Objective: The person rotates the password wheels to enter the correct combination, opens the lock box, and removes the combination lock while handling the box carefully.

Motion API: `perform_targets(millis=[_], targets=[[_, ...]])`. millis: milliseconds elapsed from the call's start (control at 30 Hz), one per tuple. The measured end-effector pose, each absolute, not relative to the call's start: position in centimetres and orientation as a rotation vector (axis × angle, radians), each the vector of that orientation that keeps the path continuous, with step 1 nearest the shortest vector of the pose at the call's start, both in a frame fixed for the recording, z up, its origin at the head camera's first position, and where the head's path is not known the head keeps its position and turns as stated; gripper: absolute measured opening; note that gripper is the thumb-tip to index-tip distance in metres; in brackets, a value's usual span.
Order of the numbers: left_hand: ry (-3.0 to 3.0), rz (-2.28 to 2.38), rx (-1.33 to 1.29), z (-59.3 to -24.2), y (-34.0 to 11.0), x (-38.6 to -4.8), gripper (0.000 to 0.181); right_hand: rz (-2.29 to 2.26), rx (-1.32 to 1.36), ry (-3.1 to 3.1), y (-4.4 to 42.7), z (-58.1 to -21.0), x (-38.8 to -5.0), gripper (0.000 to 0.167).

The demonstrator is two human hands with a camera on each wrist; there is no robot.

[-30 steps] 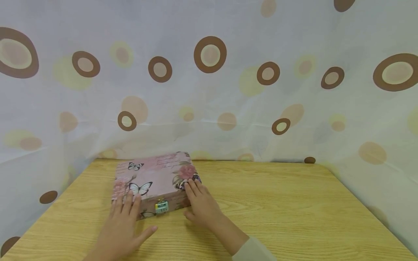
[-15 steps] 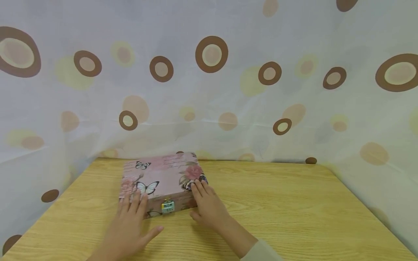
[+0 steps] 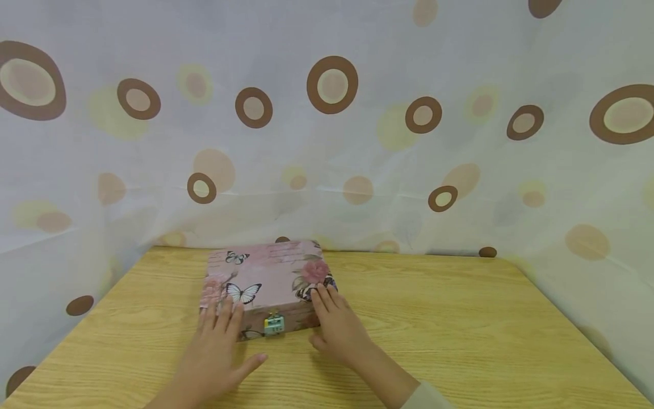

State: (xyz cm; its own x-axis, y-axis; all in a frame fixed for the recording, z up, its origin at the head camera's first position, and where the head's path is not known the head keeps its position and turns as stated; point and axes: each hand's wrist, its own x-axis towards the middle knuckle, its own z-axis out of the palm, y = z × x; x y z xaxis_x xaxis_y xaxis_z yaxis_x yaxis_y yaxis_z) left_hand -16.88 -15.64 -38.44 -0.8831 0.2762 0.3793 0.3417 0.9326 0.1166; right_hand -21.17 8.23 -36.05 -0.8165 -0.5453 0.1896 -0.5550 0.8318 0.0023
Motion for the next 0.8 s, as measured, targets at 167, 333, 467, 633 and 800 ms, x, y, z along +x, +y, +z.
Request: perform_targets(millis=[167,333,467,633,800], targets=[[-2.722,-0.267,-0.462,-38.5,-15.2,-16.9,0.092,0.090,0.868,-2.827,8.7,-35.9,-20.9,0.075],[-2.729,-0.298,-0.480,-38.4,-14.9,-16.8,0.092,0.091,0.879,-2.827,9.1,-35.8,-20.6,0.076],[-2.734,-0.298,-0.493,-38.4,-14.7,-16.9,0.092,0.068,0.869,-2.829,9.4,-35.8,-20.5,0.077],[-2.728,-0.288,-0.510,-38.4,-14.3,-17.0,0.091,0.032,0.842,-2.836,9.9,-35.8,-20.2,0.079],[-2.737,-0.314,-0.521,-38.3,-14.0,-17.0,0.091,0.037,0.831,-2.828,10.3,-35.8,-20.2,0.077]])
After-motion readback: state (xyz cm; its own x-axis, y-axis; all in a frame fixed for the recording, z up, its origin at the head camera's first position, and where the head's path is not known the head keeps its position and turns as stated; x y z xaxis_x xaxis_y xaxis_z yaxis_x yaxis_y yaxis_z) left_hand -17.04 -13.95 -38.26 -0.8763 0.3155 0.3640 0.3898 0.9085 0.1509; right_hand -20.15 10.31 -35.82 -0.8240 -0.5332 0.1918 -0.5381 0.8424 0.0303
